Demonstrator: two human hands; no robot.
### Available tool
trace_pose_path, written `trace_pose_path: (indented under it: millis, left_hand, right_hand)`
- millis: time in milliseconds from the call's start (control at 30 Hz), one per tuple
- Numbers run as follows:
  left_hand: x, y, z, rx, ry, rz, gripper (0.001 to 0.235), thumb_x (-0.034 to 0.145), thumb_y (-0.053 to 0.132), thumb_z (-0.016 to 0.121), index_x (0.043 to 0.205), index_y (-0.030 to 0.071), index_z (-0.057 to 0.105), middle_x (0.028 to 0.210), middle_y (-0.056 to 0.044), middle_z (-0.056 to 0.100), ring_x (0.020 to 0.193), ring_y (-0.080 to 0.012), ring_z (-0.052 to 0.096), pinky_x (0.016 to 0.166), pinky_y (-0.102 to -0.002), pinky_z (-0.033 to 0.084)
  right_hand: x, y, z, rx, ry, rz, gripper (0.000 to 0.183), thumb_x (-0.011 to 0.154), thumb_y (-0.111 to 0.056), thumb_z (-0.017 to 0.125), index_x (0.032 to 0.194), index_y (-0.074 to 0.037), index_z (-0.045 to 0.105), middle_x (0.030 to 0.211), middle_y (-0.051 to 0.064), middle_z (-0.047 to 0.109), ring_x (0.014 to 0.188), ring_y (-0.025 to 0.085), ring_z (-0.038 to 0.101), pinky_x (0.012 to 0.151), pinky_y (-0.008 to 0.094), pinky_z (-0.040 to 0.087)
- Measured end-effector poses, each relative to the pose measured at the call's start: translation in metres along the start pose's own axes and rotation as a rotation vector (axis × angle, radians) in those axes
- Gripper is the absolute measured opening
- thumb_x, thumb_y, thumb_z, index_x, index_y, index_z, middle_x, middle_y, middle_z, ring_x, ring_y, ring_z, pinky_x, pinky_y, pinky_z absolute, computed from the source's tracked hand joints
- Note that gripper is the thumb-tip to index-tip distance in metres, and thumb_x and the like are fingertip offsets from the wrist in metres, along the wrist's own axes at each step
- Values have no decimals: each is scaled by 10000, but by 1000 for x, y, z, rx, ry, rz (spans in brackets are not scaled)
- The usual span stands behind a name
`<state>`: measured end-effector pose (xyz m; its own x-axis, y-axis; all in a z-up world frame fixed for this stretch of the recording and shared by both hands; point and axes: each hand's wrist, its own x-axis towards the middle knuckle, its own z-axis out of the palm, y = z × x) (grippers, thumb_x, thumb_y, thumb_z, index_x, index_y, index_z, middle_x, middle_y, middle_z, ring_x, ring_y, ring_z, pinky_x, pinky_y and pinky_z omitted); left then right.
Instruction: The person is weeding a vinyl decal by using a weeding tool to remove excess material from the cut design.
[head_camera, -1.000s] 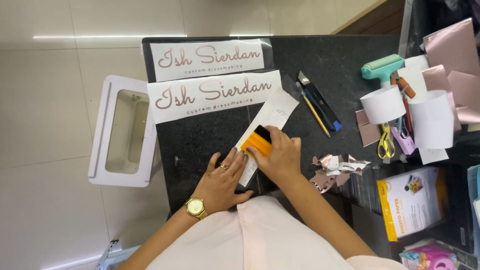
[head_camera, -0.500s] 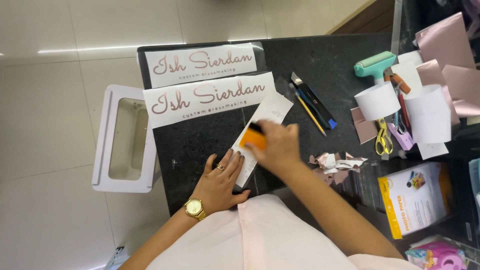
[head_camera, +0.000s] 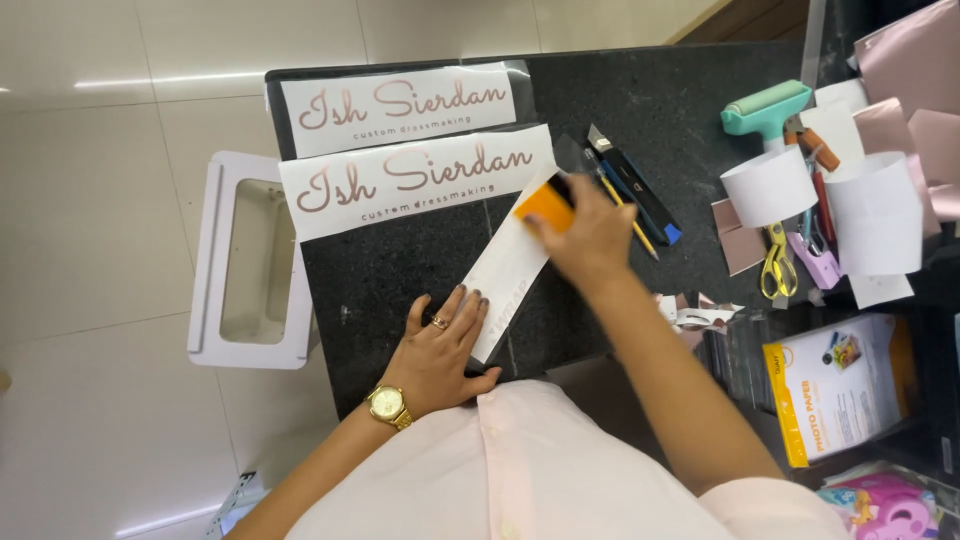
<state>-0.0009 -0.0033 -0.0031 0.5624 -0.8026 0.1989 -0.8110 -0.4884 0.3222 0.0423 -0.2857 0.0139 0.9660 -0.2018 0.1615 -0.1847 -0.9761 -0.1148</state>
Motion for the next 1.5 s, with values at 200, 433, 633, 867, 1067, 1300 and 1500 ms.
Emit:
trace_pose_path:
  millis: [200, 433, 633, 867, 1067, 1300, 1500]
  left_hand:
    - [2, 0, -6, 1, 16, 0, 822, 827, 667, 496, 1379, 60, 536, 1399, -114, 541, 1386, -271, 429, 1084, -538, 210]
    - [8, -6, -15, -54, -27, -8, 733, 825, 519, 570, 1400, 69, 515, 1406, -115, 526, 1364, -278, 440, 1035, -506, 277]
    - [20, -15, -46, -193, -159, 28, 661, 829, 471, 635, 1361, 84, 570, 1355, -126, 567, 1331, -305, 483, 1027, -493, 359]
    - [34, -24, -62, -452, -285, -88, 625, 729, 365, 833, 1278, 149, 626, 1282, -81, 625, 1311, -288, 510, 1012, -439, 413]
    - [22, -22, -43, -496, -252, -148, 712, 706, 223, 861, 1341, 158, 545, 1352, -87, 542, 1354, -301, 455, 1054, -448, 421]
    - [17, -14, -47, -475, -47, -245, 931, 665, 183, 903, 1434, 128, 383, 1415, -175, 344, 1375, -404, 363, 1080, -542, 426]
    - [-14, -17, -8, -153, 106, -93, 514, 772, 444, 802, 1159, 181, 590, 1226, -63, 470, 1283, -311, 442, 1014, -462, 355]
  right_hand:
    - [-34, -62, -29, 82, -207, -118, 697, 758, -629, 758, 1257, -157, 636, 1069, 60, 770, 962, 248, 759, 843, 447, 406]
    - [-28, 58, 7, 100, -21, 302, 691, 844, -607, 739, 1350, -179, 545, 1123, 92, 736, 1009, 320, 731, 896, 482, 508]
    - [-62, 33, -28, -101, 198, 276, 652, 897, -342, 769, 1421, -73, 489, 1091, 145, 599, 979, 390, 649, 795, 524, 498]
    - [-82, -54, -44, 534, -305, -407, 316, 744, -304, 794, 1032, -184, 746, 1110, 50, 700, 1069, 282, 632, 928, 415, 481]
    - [-75, -71, -48, 649, -524, -477, 301, 741, -242, 767, 1013, -118, 733, 997, 82, 715, 965, 259, 663, 887, 389, 535]
    - [-67, -67, -35, 665, -374, -356, 132, 855, -213, 734, 757, -140, 684, 702, 22, 679, 706, 228, 688, 690, 333, 573]
    - [-30, -8, -8, 598, -251, 91, 111, 851, -180, 740, 755, -127, 726, 635, 33, 686, 602, 210, 672, 594, 296, 543]
